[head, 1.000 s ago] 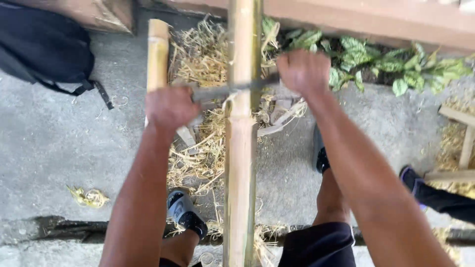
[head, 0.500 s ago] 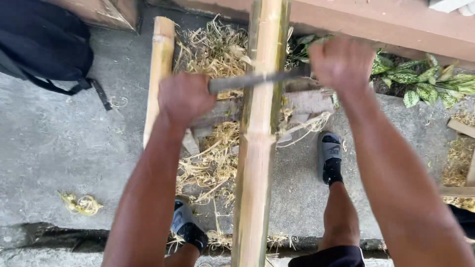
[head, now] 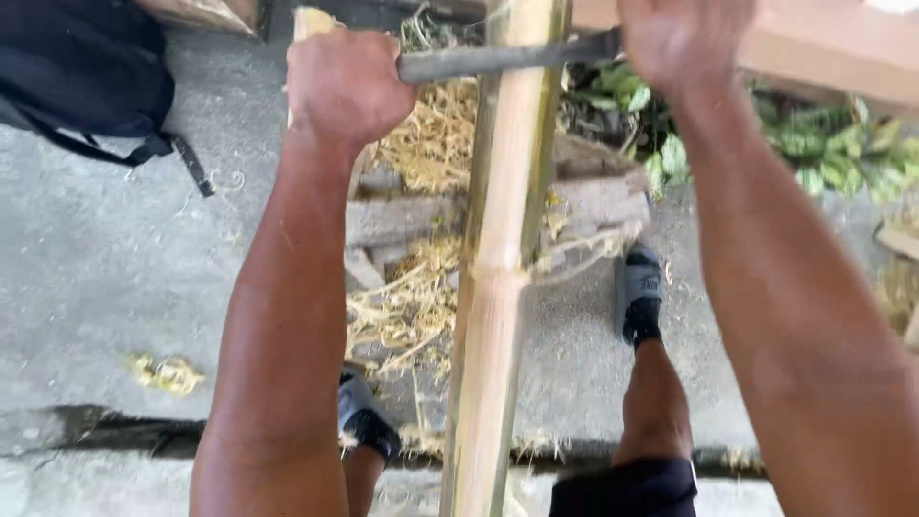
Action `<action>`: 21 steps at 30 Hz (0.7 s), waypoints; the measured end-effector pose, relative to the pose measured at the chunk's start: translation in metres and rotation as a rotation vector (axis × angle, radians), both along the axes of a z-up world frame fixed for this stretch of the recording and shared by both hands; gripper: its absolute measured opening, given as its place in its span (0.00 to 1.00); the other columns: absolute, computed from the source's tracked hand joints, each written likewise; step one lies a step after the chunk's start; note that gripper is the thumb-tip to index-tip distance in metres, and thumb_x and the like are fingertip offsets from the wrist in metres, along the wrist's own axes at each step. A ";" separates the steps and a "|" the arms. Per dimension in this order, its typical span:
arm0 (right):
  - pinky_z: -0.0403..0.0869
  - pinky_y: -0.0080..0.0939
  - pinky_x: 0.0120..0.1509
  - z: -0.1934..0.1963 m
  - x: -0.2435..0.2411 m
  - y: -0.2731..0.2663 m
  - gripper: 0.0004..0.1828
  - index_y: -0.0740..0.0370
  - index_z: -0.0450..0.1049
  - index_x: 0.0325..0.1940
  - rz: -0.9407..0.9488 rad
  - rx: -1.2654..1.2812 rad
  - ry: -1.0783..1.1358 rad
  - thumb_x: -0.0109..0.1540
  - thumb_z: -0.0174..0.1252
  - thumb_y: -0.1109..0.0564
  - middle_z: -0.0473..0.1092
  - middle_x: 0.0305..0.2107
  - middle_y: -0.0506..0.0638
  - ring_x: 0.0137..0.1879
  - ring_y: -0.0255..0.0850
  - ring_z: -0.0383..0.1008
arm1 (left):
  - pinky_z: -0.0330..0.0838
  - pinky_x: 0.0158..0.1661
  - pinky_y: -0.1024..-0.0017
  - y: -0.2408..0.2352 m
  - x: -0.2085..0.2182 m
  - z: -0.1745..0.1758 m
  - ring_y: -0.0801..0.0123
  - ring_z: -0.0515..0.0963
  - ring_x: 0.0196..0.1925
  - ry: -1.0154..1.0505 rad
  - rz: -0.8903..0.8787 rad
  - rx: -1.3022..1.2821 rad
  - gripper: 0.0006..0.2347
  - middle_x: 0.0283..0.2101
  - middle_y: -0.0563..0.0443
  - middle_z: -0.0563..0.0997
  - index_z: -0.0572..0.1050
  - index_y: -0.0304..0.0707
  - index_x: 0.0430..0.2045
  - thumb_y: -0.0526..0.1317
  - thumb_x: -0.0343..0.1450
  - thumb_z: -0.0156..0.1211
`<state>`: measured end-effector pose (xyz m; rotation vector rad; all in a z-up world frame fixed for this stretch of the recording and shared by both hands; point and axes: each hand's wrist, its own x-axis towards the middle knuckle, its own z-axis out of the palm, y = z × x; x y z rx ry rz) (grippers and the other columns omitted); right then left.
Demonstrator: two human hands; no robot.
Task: The recorder uses a metal scraping tool to remove the outer green layer from a bamboo stalk.
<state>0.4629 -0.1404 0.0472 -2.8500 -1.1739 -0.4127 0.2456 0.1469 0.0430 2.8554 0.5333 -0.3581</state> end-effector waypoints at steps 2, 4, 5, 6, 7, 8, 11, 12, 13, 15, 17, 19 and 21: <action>0.62 0.41 0.18 -0.011 -0.045 -0.033 0.16 0.53 0.65 0.23 0.274 -0.178 -0.641 0.66 0.54 0.55 0.60 0.15 0.42 0.18 0.34 0.61 | 0.76 0.30 0.62 -0.019 -0.035 0.011 0.67 0.80 0.27 0.082 -0.081 -0.028 0.13 0.25 0.50 0.79 0.83 0.46 0.31 0.48 0.74 0.52; 0.54 0.36 0.16 -0.037 -0.082 -0.065 0.22 0.49 0.61 0.21 0.280 -0.167 -0.622 0.70 0.54 0.53 0.56 0.13 0.38 0.17 0.30 0.54 | 0.78 0.32 0.62 -0.037 -0.072 0.027 0.67 0.82 0.28 0.216 -0.056 -0.103 0.15 0.25 0.50 0.79 0.82 0.45 0.32 0.51 0.75 0.50; 0.47 0.32 0.14 -0.051 -0.101 -0.078 0.28 0.46 0.57 0.18 0.294 -0.156 -0.593 0.74 0.54 0.52 0.53 0.12 0.34 0.15 0.26 0.47 | 0.80 0.34 0.62 -0.046 -0.093 0.035 0.67 0.83 0.29 0.359 -0.022 -0.184 0.17 0.25 0.51 0.79 0.82 0.44 0.33 0.53 0.75 0.48; 0.47 0.32 0.14 -0.040 -0.134 -0.080 0.28 0.46 0.57 0.18 0.298 -0.150 -0.601 0.74 0.54 0.52 0.53 0.12 0.34 0.15 0.26 0.47 | 0.80 0.34 0.62 -0.055 -0.121 0.038 0.67 0.83 0.29 0.351 -0.016 -0.179 0.17 0.25 0.51 0.79 0.82 0.44 0.33 0.53 0.75 0.48; 0.49 0.33 0.14 -0.030 -0.169 -0.086 0.28 0.48 0.60 0.20 0.297 -0.107 -0.572 0.74 0.54 0.47 0.55 0.12 0.36 0.15 0.27 0.49 | 0.79 0.35 0.60 -0.066 -0.146 0.039 0.64 0.83 0.30 0.300 -0.047 -0.171 0.15 0.26 0.49 0.79 0.82 0.45 0.34 0.52 0.73 0.51; 0.51 0.34 0.14 -0.023 -0.203 -0.093 0.28 0.49 0.63 0.21 0.296 -0.064 -0.543 0.75 0.55 0.42 0.57 0.13 0.38 0.15 0.28 0.51 | 0.78 0.37 0.59 -0.077 -0.171 0.037 0.61 0.83 0.32 0.249 -0.078 -0.163 0.13 0.27 0.48 0.80 0.82 0.46 0.35 0.50 0.71 0.53; 0.60 0.44 0.23 0.023 -0.325 -0.125 0.14 0.57 0.66 0.30 0.263 -0.039 -0.390 0.72 0.46 0.60 0.66 0.21 0.47 0.23 0.41 0.63 | 0.79 0.37 0.56 -0.118 -0.267 0.022 0.58 0.84 0.33 0.147 -0.115 -0.194 0.10 0.30 0.48 0.82 0.83 0.46 0.29 0.47 0.63 0.60; 0.60 0.44 0.23 0.001 -0.358 -0.160 0.14 0.57 0.66 0.30 0.272 -0.042 -0.369 0.72 0.46 0.60 0.66 0.21 0.47 0.23 0.41 0.63 | 0.79 0.37 0.56 -0.138 -0.298 0.032 0.58 0.84 0.33 0.166 -0.106 -0.203 0.10 0.30 0.48 0.82 0.83 0.46 0.29 0.47 0.63 0.60; 0.58 0.40 0.19 -0.024 -0.387 -0.190 0.16 0.56 0.63 0.27 0.246 -0.090 -0.256 0.71 0.50 0.61 0.67 0.20 0.47 0.19 0.35 0.60 | 0.80 0.34 0.57 -0.154 -0.324 0.042 0.60 0.85 0.30 0.305 -0.105 -0.260 0.09 0.27 0.48 0.82 0.80 0.43 0.28 0.46 0.68 0.56; 0.56 0.36 0.14 -0.026 -0.444 -0.223 0.19 0.55 0.61 0.24 0.216 -0.139 -0.139 0.70 0.53 0.61 0.69 0.18 0.47 0.16 0.30 0.56 | 0.81 0.32 0.58 -0.184 -0.377 0.050 0.63 0.86 0.27 0.446 -0.111 -0.314 0.11 0.25 0.47 0.83 0.78 0.40 0.28 0.45 0.74 0.52; 0.60 0.39 0.17 0.014 -0.489 -0.225 0.15 0.58 0.64 0.24 0.237 -0.067 -0.197 0.65 0.53 0.57 0.70 0.18 0.48 0.16 0.33 0.59 | 0.79 0.27 0.57 -0.213 -0.425 0.045 0.60 0.82 0.23 0.281 -0.143 -0.299 0.08 0.23 0.48 0.82 0.79 0.40 0.25 0.44 0.66 0.62; 0.61 0.42 0.19 0.031 -0.492 -0.220 0.15 0.58 0.63 0.23 0.206 -0.047 -0.075 0.64 0.54 0.59 0.69 0.17 0.48 0.17 0.36 0.60 | 0.79 0.26 0.56 -0.218 -0.428 0.046 0.58 0.82 0.23 0.186 -0.132 -0.293 0.08 0.22 0.47 0.82 0.79 0.40 0.23 0.44 0.61 0.65; 0.62 0.45 0.21 0.028 -0.493 -0.220 0.15 0.58 0.62 0.22 0.169 -0.023 0.066 0.62 0.55 0.62 0.67 0.16 0.47 0.18 0.39 0.61 | 0.78 0.24 0.55 -0.214 -0.420 0.047 0.55 0.82 0.22 0.110 -0.127 -0.285 0.10 0.22 0.47 0.83 0.79 0.40 0.21 0.44 0.55 0.68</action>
